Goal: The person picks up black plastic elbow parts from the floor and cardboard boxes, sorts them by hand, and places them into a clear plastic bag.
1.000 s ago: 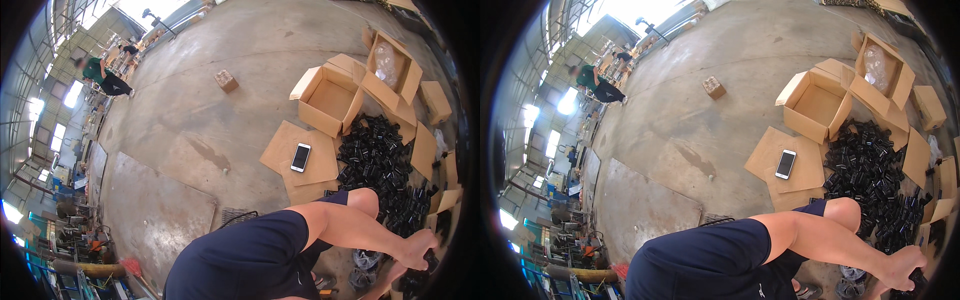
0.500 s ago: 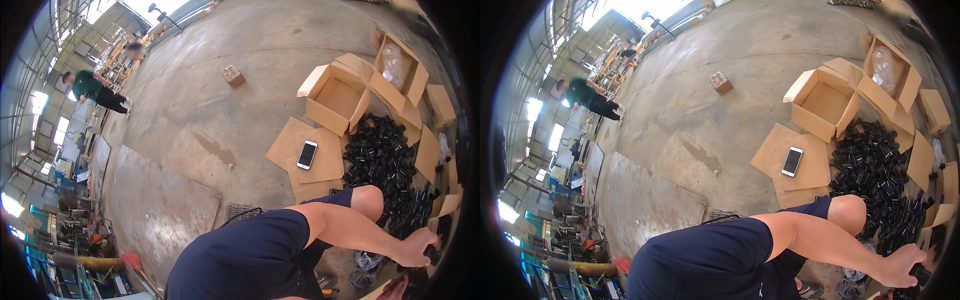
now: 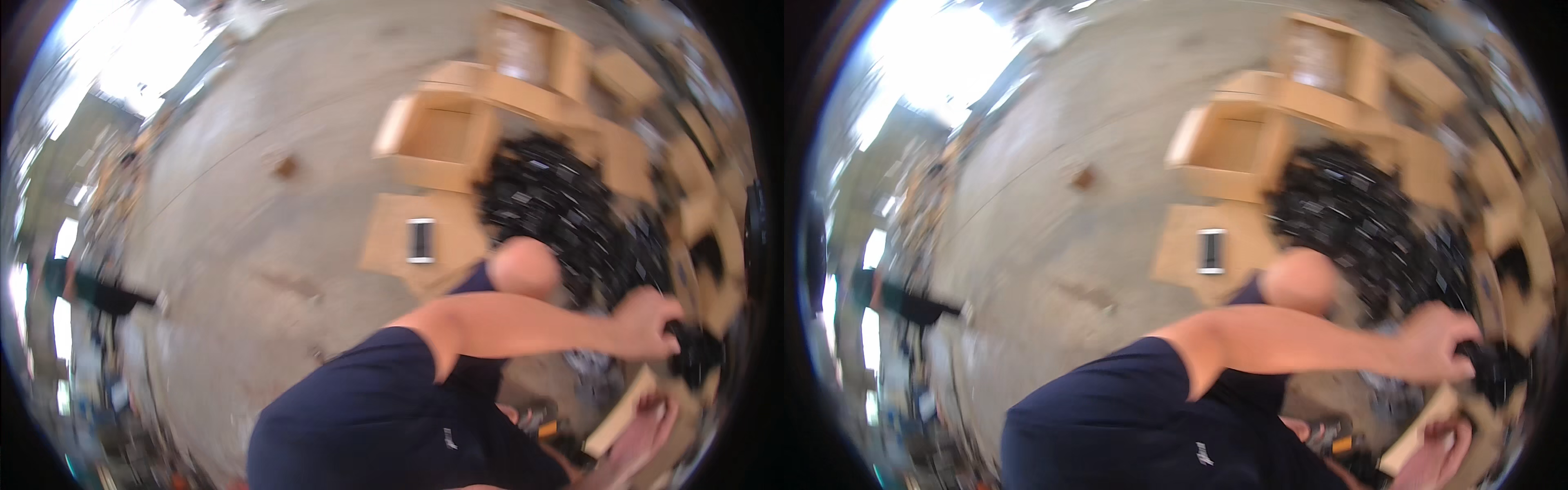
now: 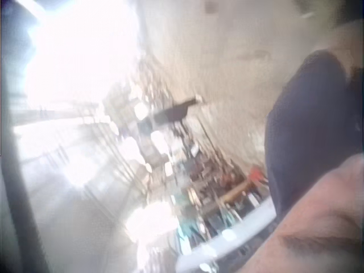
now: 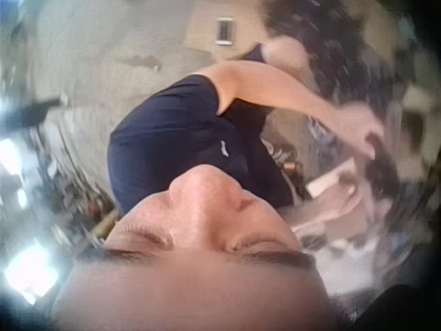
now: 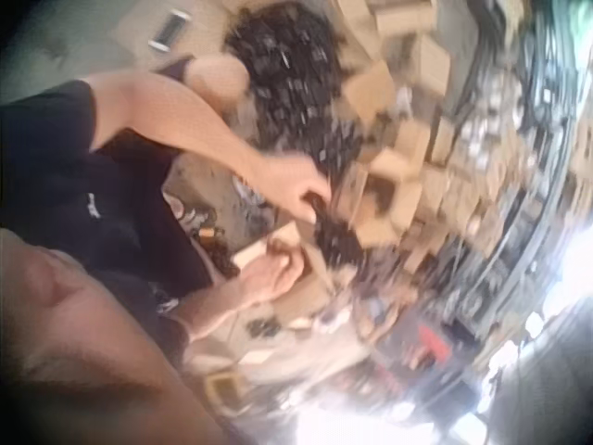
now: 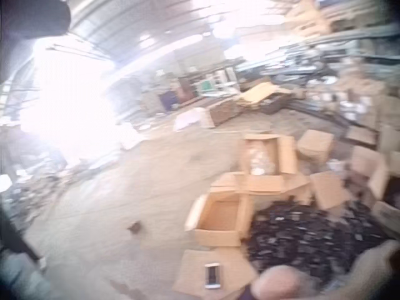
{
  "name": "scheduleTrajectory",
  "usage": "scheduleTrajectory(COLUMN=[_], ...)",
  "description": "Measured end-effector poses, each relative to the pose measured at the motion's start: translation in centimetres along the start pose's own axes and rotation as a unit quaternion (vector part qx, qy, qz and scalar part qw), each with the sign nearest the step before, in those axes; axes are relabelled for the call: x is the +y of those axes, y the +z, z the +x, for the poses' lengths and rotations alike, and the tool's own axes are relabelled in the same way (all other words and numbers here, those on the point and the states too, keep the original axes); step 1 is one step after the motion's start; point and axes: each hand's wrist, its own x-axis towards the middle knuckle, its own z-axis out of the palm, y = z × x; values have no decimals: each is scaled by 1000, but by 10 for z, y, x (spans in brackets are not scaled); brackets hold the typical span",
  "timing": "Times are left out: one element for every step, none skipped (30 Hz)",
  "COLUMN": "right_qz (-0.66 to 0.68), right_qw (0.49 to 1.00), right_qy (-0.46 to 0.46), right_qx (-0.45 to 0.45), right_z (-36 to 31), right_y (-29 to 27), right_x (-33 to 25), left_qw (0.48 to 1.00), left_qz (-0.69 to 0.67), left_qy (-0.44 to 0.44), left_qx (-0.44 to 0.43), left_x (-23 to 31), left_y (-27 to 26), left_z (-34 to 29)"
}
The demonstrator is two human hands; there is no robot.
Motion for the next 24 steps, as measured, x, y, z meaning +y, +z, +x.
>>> scheduleTrajectory(right_qz=[-137, -246, -243, -254, -298, -311, -289, -263, -260, -264, -237, -238, -332, -420, -422, -449, -476, -477, -487, -496, -511, -509, -522, -535], right_qw=[989, 959, 957, 957, 941, 940, 948, 956, 957, 955, 961, 959, 925, 883, 881, 863, 843, 842, 837, 832, 819, 820, 805, 788], right_qy=[-41, -95, -112, -80, -90, -105, -109, -112, -108, -106, -128, -139, -174, -205, -203, -224, -244, -244, -244, -243, -255, -254, -277, -299], right_qx=[-43, 107, 115, 115, 134, 92, 80, 63, 68, 80, 66, 69, 61, 50, 57, 57, 56, 58, 57, 56, 58, 61, 58, 55], right_z=[-4, 0, 10, 15, 16, 20, 19, 18, 15, 15, 13, 10, 11, 13, 15, 18, 20, 21, 21, 22, 23, 24, 25, 26], right_y=[-6, 39, 44, 60, 64, 66, 55, 44, 38, 50, 48, 49, 50, 50, 52, 55, 56, 54, 51, 47, 44, 43, 43, 42], right_x=[-4, 1, 5, -1, -2, -8, -11, -15, -20, -16, -14, -13, -16, -17, -15, -9, -4, 0, 5, 8, 10, 13, 15, 16], left_qw=[999, 998, 996, 996, 993, 990, 985, 980, 972, 964, 959, 960, 953, 945, 938, 938, 933, 929, 929, 929, 929, 928, 928, 926], left_qz=[31, 46, 72, 70, 88, 96, 115, 138, 164, 181, 198, 186, 203, 223, 236, 233, 241, 249, 249, 244, 242, 246, 246, 242], left_qy=[27, 9, 34, 39, 65, 80, 101, 120, 144, 172, 164, 166, 181, 196, 209, 211, 225, 238, 232, 234, 232, 230, 230, 240], left_qx=[-18, -52, -38, -48, -53, -68, -75, -79, -86, -94, -115, -126, -132, -138, -143, -146, -143, -138, -147, -151, -154, -156, -159, -159], left_x=[-2, -5, -14, -25, -31, -29, -27, -27, -24, -27, -25, -25, -25, -24, -23, -23, -24, -24, -22, -21, -20, -19, -19, -19], left_y=[-9, -11, -17, -19, -17, -12, -4, 6, 16, 10, 14, 19, 20, 20, 19, 18, 16, 16, 17, 20, 24, 23, 24, 25], left_z=[-10, -10, -6, -8, -10, -11, -13, -13, -16, -11, -17, -21, -24, -26, -27, -28, -29, -30, -30, -31, -31, -31, -31, -30])
